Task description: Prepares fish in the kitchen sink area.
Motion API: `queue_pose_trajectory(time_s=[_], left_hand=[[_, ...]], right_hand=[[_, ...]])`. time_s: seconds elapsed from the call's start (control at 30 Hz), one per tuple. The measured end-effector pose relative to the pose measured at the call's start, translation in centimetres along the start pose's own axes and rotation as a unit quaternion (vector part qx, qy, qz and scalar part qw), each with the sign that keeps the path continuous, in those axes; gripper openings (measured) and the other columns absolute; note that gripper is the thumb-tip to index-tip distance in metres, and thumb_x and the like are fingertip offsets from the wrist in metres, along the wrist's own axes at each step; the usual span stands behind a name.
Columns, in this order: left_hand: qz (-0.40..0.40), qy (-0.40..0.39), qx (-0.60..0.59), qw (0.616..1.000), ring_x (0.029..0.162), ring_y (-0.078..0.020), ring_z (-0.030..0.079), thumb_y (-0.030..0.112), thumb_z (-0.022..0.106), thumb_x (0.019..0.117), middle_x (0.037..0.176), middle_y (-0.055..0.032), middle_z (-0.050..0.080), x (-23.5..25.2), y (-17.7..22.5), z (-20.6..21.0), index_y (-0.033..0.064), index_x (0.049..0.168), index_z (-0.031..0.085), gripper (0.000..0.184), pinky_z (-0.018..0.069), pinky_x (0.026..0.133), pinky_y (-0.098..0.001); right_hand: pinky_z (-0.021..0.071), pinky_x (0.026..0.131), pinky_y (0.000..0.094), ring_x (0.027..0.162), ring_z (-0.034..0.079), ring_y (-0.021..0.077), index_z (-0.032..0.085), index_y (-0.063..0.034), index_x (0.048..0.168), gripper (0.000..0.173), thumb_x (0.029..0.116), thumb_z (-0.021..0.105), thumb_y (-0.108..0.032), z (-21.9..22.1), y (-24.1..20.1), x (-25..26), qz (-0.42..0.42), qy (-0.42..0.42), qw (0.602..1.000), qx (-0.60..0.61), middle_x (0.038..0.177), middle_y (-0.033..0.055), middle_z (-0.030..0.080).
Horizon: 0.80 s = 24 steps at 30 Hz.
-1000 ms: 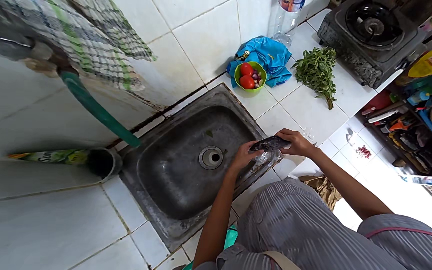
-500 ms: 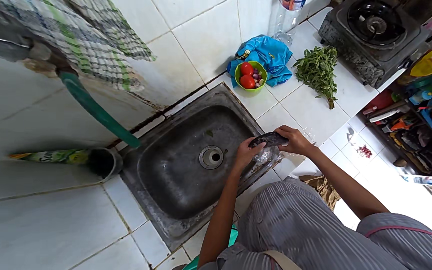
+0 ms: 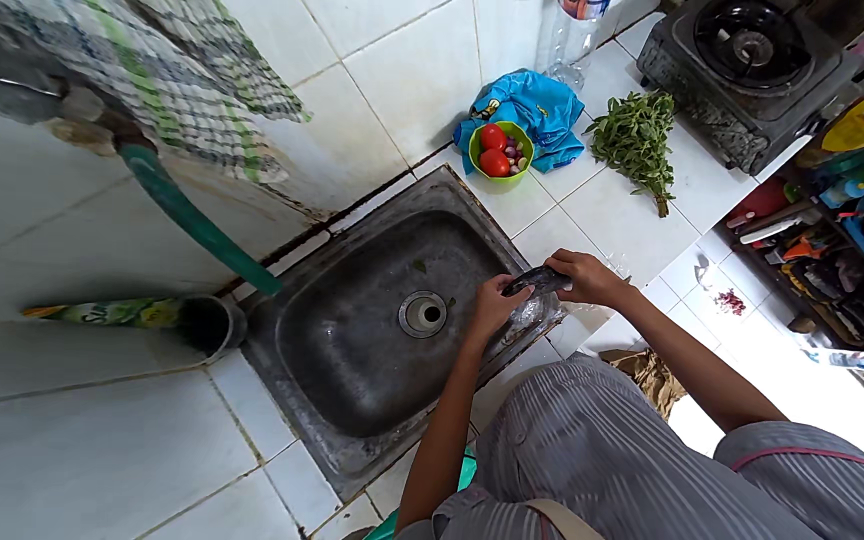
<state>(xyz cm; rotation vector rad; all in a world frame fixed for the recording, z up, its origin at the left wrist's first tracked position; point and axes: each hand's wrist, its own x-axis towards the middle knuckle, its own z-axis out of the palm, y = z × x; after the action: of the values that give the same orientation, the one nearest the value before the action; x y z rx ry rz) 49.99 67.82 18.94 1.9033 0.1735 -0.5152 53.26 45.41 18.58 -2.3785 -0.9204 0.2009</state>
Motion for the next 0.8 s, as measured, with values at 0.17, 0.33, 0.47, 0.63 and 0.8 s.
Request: queue_pose_trajectory(time_s=[0.17,0.33,0.47,0.63,0.8], left_hand=[[0.012,-0.028,-0.026,0.999,0.093,-0.018,0.067,0.01,0.075,0.0932,0.106,-0.0175,0.07,0.1,-0.6,-0.3,-0.0064,0.116,0.066,0.03,0.0543,0.087,-0.0355],[0.016,-0.055,-0.074,0.996,0.086,-0.0073,0.065,0.0,0.073,0.0907,0.101,-0.0132,0.07,0.0,-1.0,-0.8,-0.008,0.115,0.065,0.026,0.0543,0.081,-0.025],[0.035,-0.079,-0.098,0.991,0.082,-0.0024,0.065,-0.008,0.072,0.0882,0.095,-0.0083,0.07,-0.1,-1.2,-1.3,-0.0087,0.111,0.065,0.024,0.0549,0.078,-0.0202],[0.044,-0.097,-0.109,0.988,0.081,-0.0001,0.065,-0.011,0.07,0.087,0.093,-0.0056,0.071,-0.4,-1.3,-1.8,-0.0088,0.109,0.065,0.022,0.0546,0.079,-0.0182],[0.058,-0.112,-0.141,0.982,0.078,0.0014,0.065,-0.015,0.066,0.0853,0.087,-0.0009,0.07,-0.3,-1.8,-2.1,-0.0077,0.104,0.066,0.02,0.0549,0.077,-0.0165]], right_hand=[[0.0584,0.083,0.0502,0.095,0.071,0.0368,0.069,0.0092,0.119,0.051,0.0718,0.086,-0.002,-0.7,0.0,0.0,0.013,-0.03,0.998,0.048,0.113,0.0246,0.068],[0.0575,0.084,0.0485,0.094,0.07,0.0346,0.071,0.0094,0.117,0.052,0.0684,0.087,-0.003,-0.9,0.9,0.0,-0.019,-0.033,0.995,0.094,0.108,0.024,0.07],[0.0572,0.084,0.0459,0.093,0.07,0.0326,0.072,0.0095,0.115,0.052,0.0664,0.087,-0.003,-1.0,0.9,0.1,-0.036,-0.036,0.991,0.123,0.107,0.0234,0.071],[0.0569,0.086,0.0436,0.095,0.07,0.0314,0.071,0.0099,0.116,0.054,0.0661,0.087,-0.002,-1.2,0.9,0.0,-0.034,-0.048,0.988,0.145,0.108,0.0234,0.071],[0.0573,0.086,0.0412,0.095,0.07,0.0302,0.071,0.0105,0.118,0.056,0.066,0.088,-0.002,-1.6,0.8,0.1,-0.04,-0.055,0.984,0.162,0.109,0.0233,0.072]])
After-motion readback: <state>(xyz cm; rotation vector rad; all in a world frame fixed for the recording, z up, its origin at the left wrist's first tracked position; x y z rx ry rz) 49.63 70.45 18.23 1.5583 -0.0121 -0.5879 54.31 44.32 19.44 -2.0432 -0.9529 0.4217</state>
